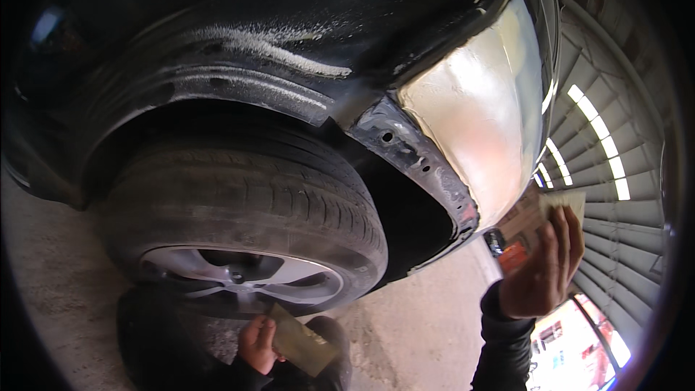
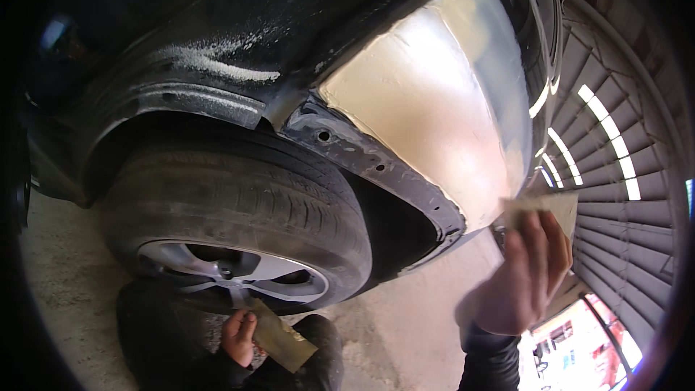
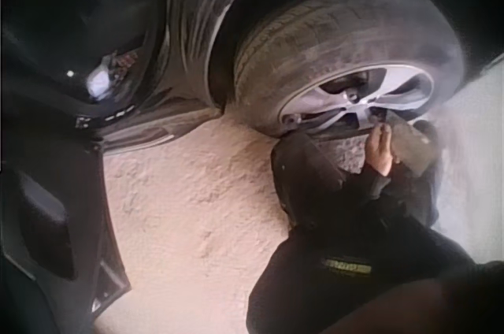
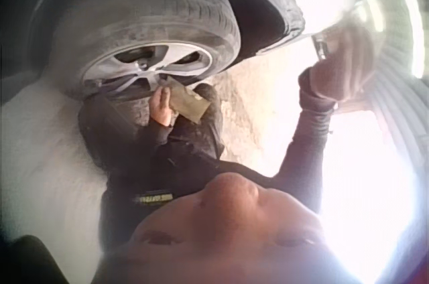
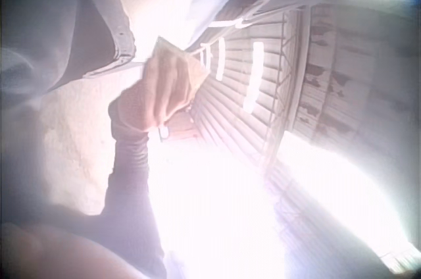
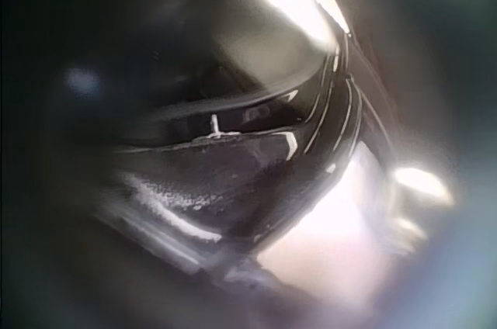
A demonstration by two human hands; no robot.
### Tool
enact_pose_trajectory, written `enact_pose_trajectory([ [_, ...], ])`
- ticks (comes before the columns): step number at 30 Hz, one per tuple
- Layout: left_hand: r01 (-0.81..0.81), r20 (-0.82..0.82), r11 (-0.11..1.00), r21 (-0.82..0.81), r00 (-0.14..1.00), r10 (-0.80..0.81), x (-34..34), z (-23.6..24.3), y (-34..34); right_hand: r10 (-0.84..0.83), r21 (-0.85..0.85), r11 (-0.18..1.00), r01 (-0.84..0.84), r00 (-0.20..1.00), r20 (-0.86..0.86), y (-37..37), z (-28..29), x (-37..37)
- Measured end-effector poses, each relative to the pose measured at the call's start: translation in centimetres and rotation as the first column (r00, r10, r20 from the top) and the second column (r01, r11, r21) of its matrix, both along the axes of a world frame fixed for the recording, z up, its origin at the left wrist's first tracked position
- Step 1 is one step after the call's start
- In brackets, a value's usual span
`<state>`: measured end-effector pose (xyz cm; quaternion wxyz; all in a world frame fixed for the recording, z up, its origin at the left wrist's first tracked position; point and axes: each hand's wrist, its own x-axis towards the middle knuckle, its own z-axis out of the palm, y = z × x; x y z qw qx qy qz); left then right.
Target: The person applies beige body filler to the rear quarter panel of a black car using a metal spreader. They repeatedly spread and smooth the filler over the damaged area, working around the wheel arch and lower panel edge.
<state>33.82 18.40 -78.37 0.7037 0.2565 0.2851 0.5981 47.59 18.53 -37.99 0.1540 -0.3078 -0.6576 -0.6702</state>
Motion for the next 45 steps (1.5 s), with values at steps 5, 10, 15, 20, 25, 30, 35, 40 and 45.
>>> enact_pose_trajectory([
  [5, 0.009, -0.013, 1.000, -0.029, 1.000, -0.009, -1.0, -0.5, 0.6, -0.045, 0.066, 0.998, 0.018, 0.903, 0.427, 3.6, -0.1, -6.1],
  [10, 0.121, -0.027, 0.992, -0.038, 0.992, -0.122, -0.8, -1.8, 0.7, -0.130, 0.209, 0.978, 0.000, 0.782, 0.610, 6.2, -0.2, -7.6],
  [15, 0.144, 0.007, 0.988, -0.060, 0.990, -0.144, -0.3, -2.8, 0.9, -0.080, 0.238, 0.965, -0.111, 0.737, 0.671, 7.8, 0.0, -9.0],
  [20, 0.155, -0.012, 0.985, -0.079, 0.988, -0.156, -0.2, -2.9, 0.9, -0.015, 0.258, 0.939, -0.228, 0.721, 0.692, 9.3, 0.1, -9.8],
  [25, 0.160, 0.029, 0.987, -0.015, 0.987, -0.160, -0.5, -2.7, 0.8, -0.054, 0.300, 0.937, -0.177, 0.777, 0.627, 9.1, -0.7, -10.5],
  [30, 0.156, -0.008, 0.987, 0.024, 0.988, -0.156, -0.9, -2.4, 0.8, -0.094, 0.310, 0.944, -0.118, 0.801, 0.591, 8.8, -1.0, -10.7],
  [35, 0.162, -0.008, 0.987, -0.020, 0.987, -0.162, -1.1, -1.8, 0.7, -0.110, 0.355, 0.927, -0.123, 0.815, 0.570, 9.2, -1.4, -10.2],
  [40, 0.181, -0.022, 0.983, -0.009, 0.983, -0.182, -1.3, -1.5, 0.7, -0.140, 0.383, 0.919, -0.089, 0.836, 0.531, 9.3, -2.3, -9.5],
  [45, 0.219, -0.002, 0.976, 0.015, 0.976, -0.219, -1.4, -1.8, 0.7, -0.203, 0.390, 0.920, -0.017, 0.833, 0.515, 8.9, -2.8, -9.0],
])
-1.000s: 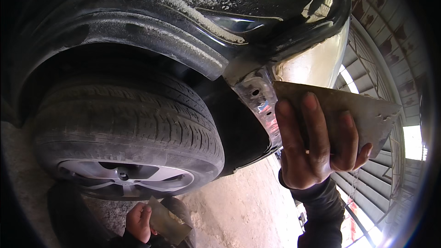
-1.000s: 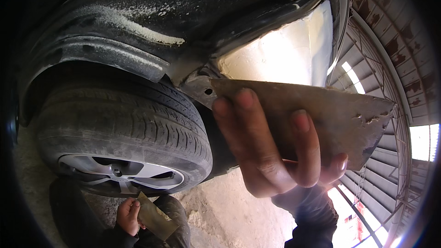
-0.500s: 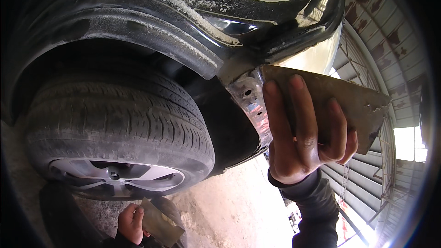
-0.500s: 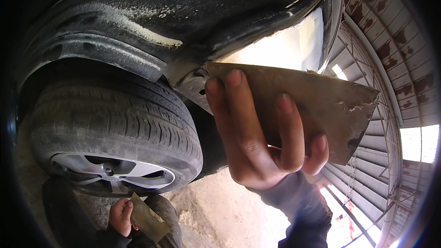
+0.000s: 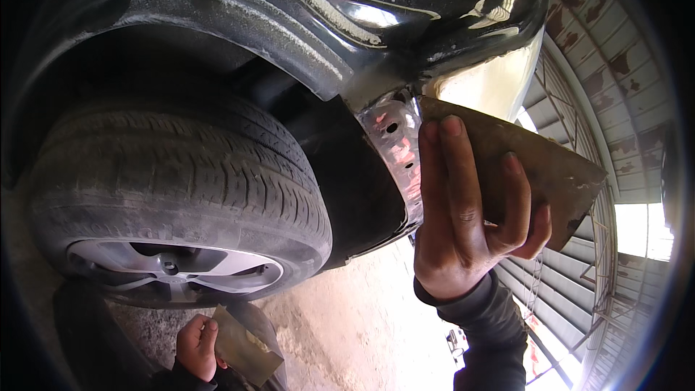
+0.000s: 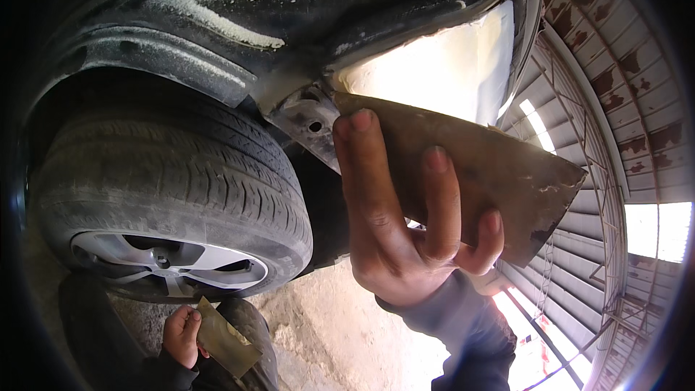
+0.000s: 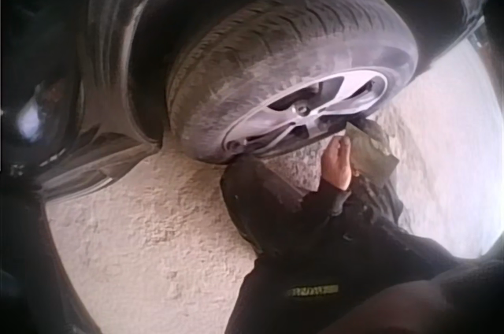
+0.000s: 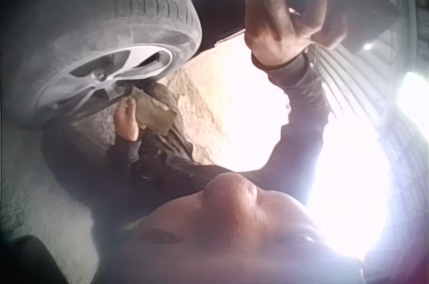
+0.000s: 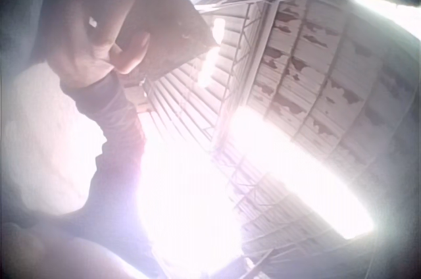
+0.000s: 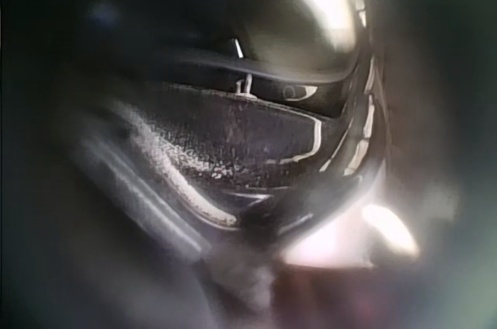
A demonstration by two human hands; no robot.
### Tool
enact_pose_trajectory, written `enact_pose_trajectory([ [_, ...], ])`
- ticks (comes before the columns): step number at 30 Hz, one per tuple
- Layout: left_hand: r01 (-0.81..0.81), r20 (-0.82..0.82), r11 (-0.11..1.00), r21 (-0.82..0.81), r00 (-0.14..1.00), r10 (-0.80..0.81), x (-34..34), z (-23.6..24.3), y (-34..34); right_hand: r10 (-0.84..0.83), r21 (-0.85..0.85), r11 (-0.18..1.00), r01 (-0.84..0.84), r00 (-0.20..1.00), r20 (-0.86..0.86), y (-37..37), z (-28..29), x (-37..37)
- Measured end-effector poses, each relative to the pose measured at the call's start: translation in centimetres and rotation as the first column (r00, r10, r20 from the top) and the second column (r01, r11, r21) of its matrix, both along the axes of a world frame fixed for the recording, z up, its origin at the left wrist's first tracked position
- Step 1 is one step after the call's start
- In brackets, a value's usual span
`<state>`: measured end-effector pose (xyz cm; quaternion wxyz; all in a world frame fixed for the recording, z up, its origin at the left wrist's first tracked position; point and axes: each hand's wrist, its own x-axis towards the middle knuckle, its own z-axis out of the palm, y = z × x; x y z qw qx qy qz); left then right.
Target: The person applies beige body filler to the rear quarter panel of a black car using a metal spreader. They repeatedly spread and smooth the filler over the damaged area, working around the wheel arch and lower panel edge.
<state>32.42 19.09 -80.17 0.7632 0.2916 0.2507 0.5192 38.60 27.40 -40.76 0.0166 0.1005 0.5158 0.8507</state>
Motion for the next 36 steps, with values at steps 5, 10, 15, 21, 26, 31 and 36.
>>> enact_pose_trajectory([
  [5, -0.004, -0.015, 1.000, 0.011, 1.000, 0.005, 0.1, -0.1, 0.1, -0.044, -0.024, 0.999, 0.044, 0.999, -0.014, -0.5, -0.1, 0.5],
  [10, 0.005, -0.009, 1.000, -0.019, 1.000, -0.005, -0.1, 0.1, 0.0, -0.045, -0.008, 0.999, 0.045, 0.997, -0.058, -0.5, -0.3, 1.6],
  [15, 0.012, -0.028, 0.998, -0.055, 1.000, -0.013, -0.1, 0.4, 0.1, -0.071, -0.001, 0.997, 0.071, 0.994, -0.085, -0.7, -0.5, 2.9],
  [21, 0.012, 0.021, 0.997, -0.070, 1.000, -0.011, 0.0, 0.5, 0.1, -0.108, -0.032, 0.994, 0.105, 0.989, -0.097, -1.1, -0.6, 4.3],
  [26, -0.003, -0.014, 0.999, -0.044, 1.000, 0.003, 0.0, 0.4, 0.2, -0.124, -0.082, 0.990, 0.117, 0.989, -0.087, -1.4, -0.6, 5.5],
  [31, -0.021, -0.028, 0.999, -0.033, 0.999, 0.020, 0.2, 0.4, 0.2, -0.177, -0.095, 0.981, 0.168, 0.979, -0.097, -2.0, -0.5, 6.7],
  [36, -0.007, -0.017, 0.998, -0.062, 1.000, 0.006, 0.2, 0.6, 0.2, -0.211, -0.107, 0.974, 0.199, 0.971, -0.116, -2.4, -0.6, 8.0],
])
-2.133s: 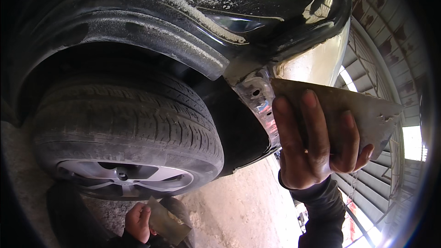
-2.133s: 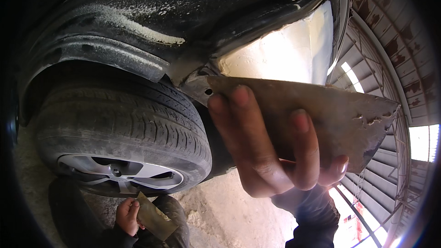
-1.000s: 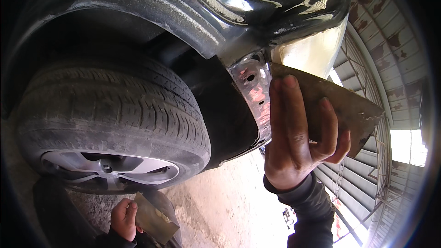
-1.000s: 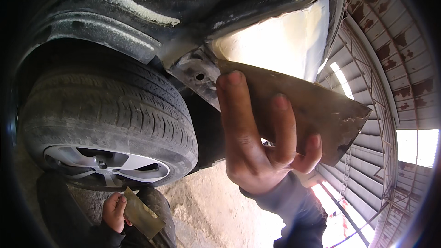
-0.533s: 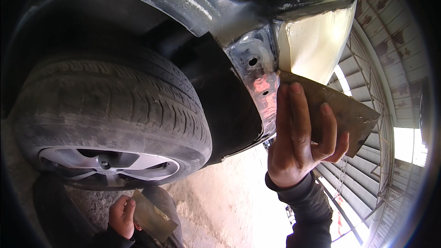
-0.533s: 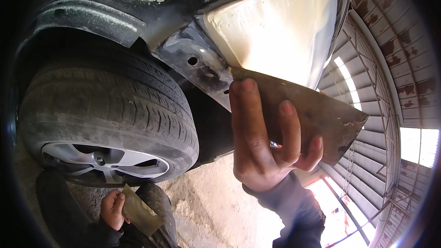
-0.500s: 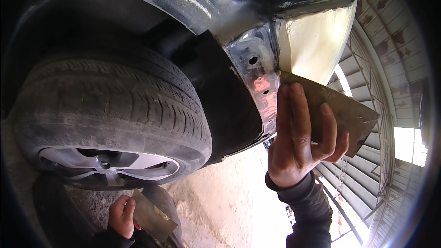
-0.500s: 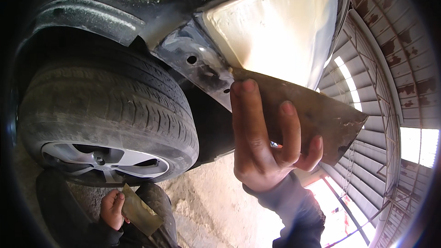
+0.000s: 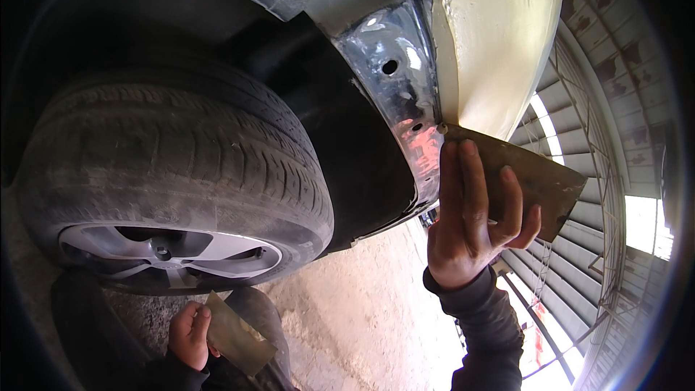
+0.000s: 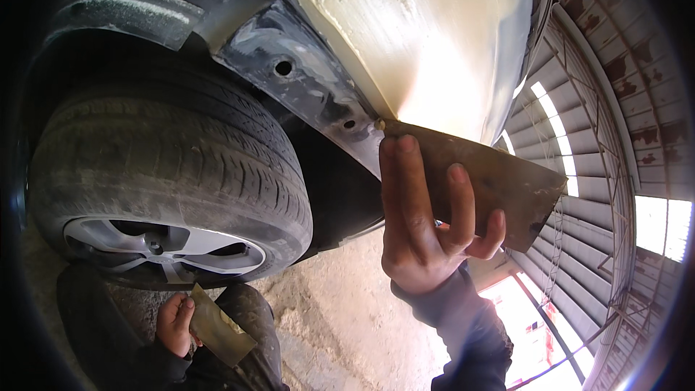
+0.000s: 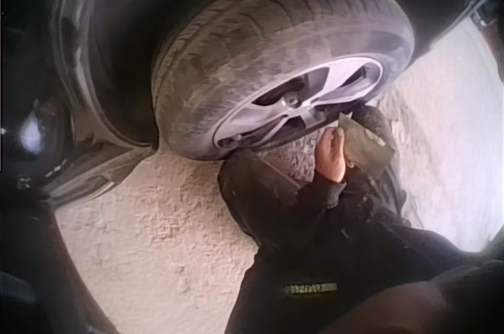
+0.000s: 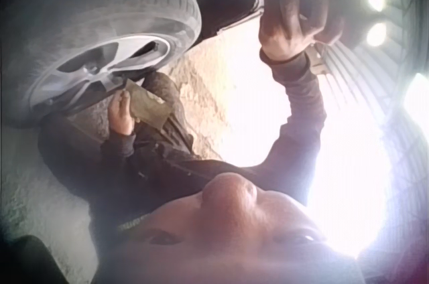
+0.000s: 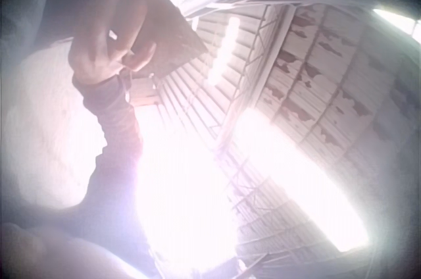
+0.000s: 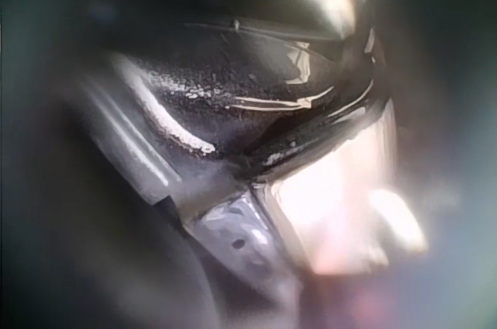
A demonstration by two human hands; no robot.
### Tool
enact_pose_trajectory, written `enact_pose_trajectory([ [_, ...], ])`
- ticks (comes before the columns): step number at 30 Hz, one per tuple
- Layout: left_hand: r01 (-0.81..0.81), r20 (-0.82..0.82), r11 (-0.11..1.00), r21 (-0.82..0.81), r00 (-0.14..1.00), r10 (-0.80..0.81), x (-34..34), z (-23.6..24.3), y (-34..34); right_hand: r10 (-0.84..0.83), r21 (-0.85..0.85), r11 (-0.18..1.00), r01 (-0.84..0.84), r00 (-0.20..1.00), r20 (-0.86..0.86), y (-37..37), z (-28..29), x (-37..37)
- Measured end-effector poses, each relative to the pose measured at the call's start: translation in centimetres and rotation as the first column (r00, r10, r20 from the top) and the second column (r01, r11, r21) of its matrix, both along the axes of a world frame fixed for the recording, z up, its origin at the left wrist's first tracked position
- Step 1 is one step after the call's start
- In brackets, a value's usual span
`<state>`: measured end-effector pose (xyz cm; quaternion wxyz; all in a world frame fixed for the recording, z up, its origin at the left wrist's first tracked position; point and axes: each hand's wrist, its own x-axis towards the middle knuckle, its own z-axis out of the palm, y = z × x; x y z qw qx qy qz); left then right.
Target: The person applies beige body filler to the rear quarter panel of a black car using a metal spreader. They repeatedly spread and smooth the filler over the damaged area, working around the wheel arch and lower panel edge.
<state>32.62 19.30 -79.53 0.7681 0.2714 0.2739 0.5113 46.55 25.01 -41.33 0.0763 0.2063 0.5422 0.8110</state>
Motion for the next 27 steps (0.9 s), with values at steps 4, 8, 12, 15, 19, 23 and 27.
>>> enact_pose_trajectory([
  [4, -0.008, -0.020, 1.000, 0.022, 1.000, 0.008, -0.1, 0.1, 0.0, -0.004, -0.003, 1.000, 0.004, 1.000, -0.022, -0.1, -0.1, 1.1],
  [8, 0.000, -0.037, 0.999, 0.037, 0.999, 0.002, -0.1, 0.0, 0.1, -0.025, -0.004, 1.000, 0.025, 0.999, -0.038, -0.4, -0.3, 2.0],
  [12, -0.013, -0.041, 1.000, 0.021, 0.999, 0.013, 0.0, 0.2, 0.1, -0.045, -0.004, 0.999, 0.045, 0.998, -0.051, -0.6, -0.4, 2.9],
  [15, 0.001, -0.054, 1.000, -0.001, 0.999, -0.001, -0.1, 0.7, 0.0, -0.049, -0.010, 0.999, 0.048, 0.996, -0.069, -0.6, -0.6, 3.7],
  [19, 0.024, -0.106, 1.000, 0.001, 0.994, -0.023, -0.2, 0.9, -0.1, -0.053, -0.006, 0.999, 0.053, 0.994, -0.095, -0.6, -0.8, 4.9],
  [23, -0.006, -0.141, 0.995, 0.100, 0.990, 0.020, 0.0, 0.5, 0.3, -0.052, -0.007, 0.999, 0.051, 0.991, -0.125, -0.5, -1.1, 5.7],
  [27, 0.016, -0.137, 0.999, 0.050, 0.991, -0.009, -0.1, 1.7, 0.2, -0.059, 0.000, 0.998, 0.060, 0.990, -0.131, -0.5, -1.2, 6.4],
])
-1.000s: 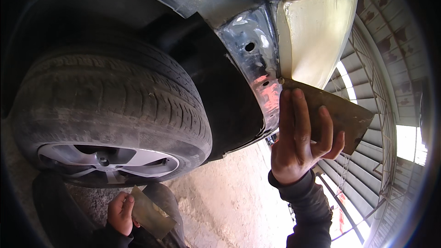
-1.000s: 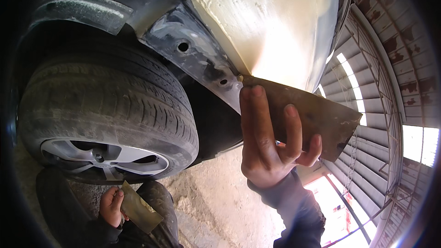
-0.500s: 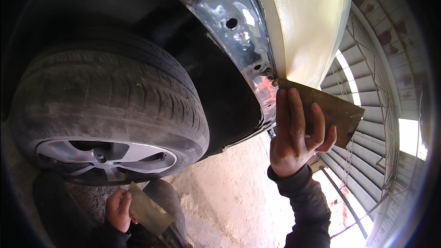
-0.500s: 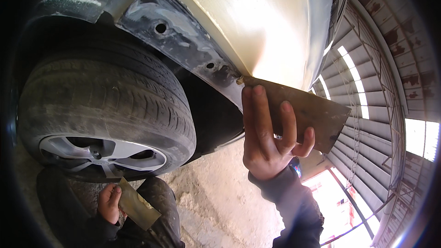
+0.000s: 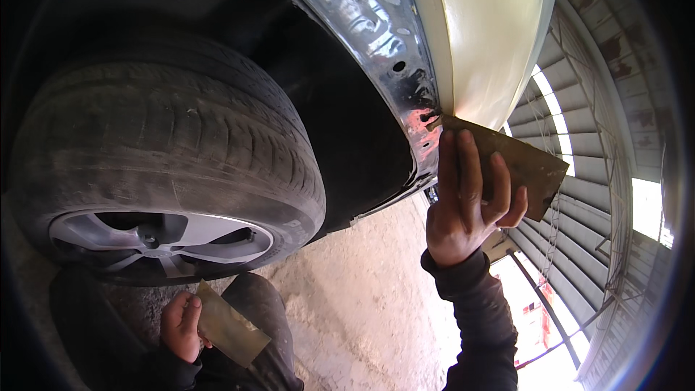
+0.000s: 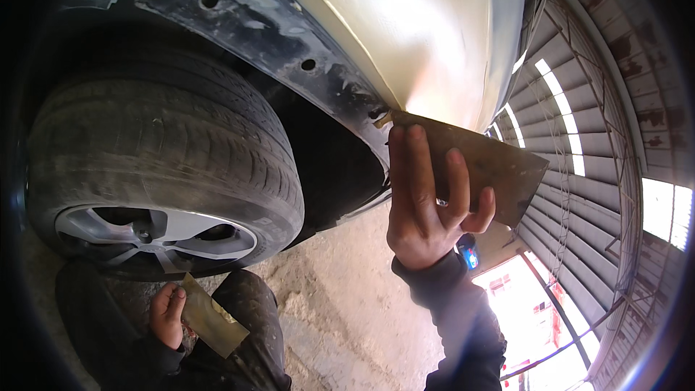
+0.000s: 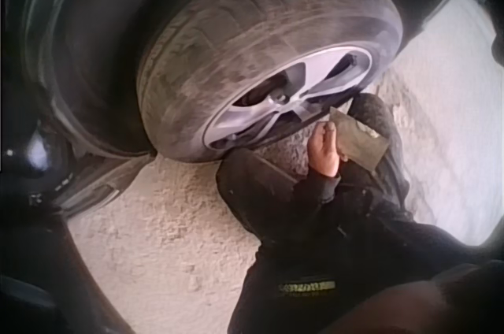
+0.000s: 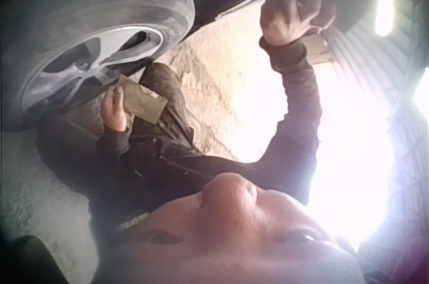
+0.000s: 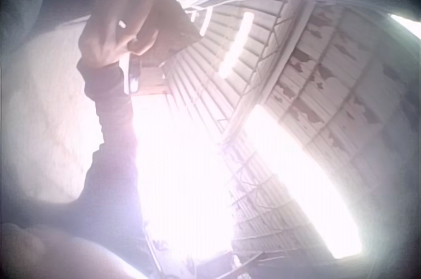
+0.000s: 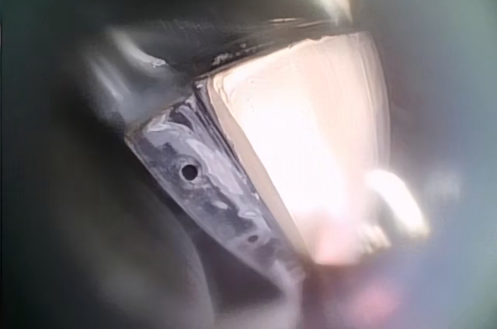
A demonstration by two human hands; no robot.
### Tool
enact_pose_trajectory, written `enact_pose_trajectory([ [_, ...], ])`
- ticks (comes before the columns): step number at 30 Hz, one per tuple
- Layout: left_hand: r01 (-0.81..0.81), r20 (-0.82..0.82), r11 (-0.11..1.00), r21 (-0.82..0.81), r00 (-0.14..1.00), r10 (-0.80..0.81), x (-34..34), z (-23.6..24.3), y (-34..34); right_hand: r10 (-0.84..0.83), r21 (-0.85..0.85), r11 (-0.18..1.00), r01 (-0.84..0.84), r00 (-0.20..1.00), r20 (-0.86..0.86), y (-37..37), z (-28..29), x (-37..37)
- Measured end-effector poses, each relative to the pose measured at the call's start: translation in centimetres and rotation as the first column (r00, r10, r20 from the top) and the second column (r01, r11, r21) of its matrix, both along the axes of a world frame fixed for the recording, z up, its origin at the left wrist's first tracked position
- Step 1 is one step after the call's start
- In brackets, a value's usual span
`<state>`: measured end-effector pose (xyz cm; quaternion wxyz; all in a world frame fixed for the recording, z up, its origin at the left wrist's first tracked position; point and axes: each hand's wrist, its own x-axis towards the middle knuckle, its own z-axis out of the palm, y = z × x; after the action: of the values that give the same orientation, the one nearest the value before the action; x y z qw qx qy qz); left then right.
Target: The person applies beige body filler to the rear quarter panel of a black car using a metal spreader. They repeatedly spread and smooth the filler over the damaged area, working around the wheel arch and lower panel edge.
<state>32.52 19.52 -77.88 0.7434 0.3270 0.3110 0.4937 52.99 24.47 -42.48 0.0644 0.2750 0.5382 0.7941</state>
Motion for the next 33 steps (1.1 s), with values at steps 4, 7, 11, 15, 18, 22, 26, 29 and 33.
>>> enact_pose_trajectory([
  [4, 0.096, 0.078, 0.995, -0.033, 0.993, -0.094, 1.2, 5.0, 0.4, -0.006, -0.008, 1.000, 0.005, 1.000, -0.028, -0.2, 0.1, 1.0],
  [7, 0.166, 0.108, 0.962, 0.218, 0.975, -0.193, 2.6, 10.6, 2.0, -0.008, -0.006, 1.000, 0.008, 0.999, -0.041, -0.3, 0.1, 1.9],
  [11, 0.135, 0.135, 0.921, 0.366, 0.971, -0.196, 5.0, 17.6, 5.5, 0.010, -0.013, 1.000, -0.011, 0.998, -0.065, -0.3, 0.0, 3.2],
  [15, 0.101, 0.220, 0.935, 0.341, 0.958, -0.184, 8.2, 21.3, 9.5, 0.030, -0.018, 0.999, -0.032, 0.996, -0.087, -0.1, -0.3, 4.4],
  [18, 0.140, 0.241, 0.924, 0.355, 0.942, -0.235, 9.6, 22.0, 10.9, 0.045, -0.007, 0.999, -0.046, 0.995, -0.087, 0.1, -0.5, 5.6],
  [22, 0.162, 0.275, 0.932, 0.324, 0.927, -0.256, 11.2, 22.4, 11.3, 0.050, 0.023, 0.999, -0.048, 0.996, -0.078, 0.3, -0.6, 7.4],
  [26, 0.177, 0.266, 0.924, 0.340, 0.924, -0.275, 12.4, 22.8, 11.6, 0.062, 0.019, 0.998, -0.060, 0.994, -0.087, 0.4, -0.7, 8.8],
  [29, 0.196, 0.259, 0.924, 0.328, 0.922, -0.287, 13.3, 22.9, 11.7, 0.066, 0.018, 0.998, -0.064, 0.994, -0.092, 0.5, -0.9, 9.6],
  [33, 0.247, 0.231, 0.906, 0.342, 0.913, -0.336, 14.2, 22.8, 11.8, 0.075, 0.017, 0.997, -0.074, 0.991, -0.112, 0.6, -1.1, 10.6],
])
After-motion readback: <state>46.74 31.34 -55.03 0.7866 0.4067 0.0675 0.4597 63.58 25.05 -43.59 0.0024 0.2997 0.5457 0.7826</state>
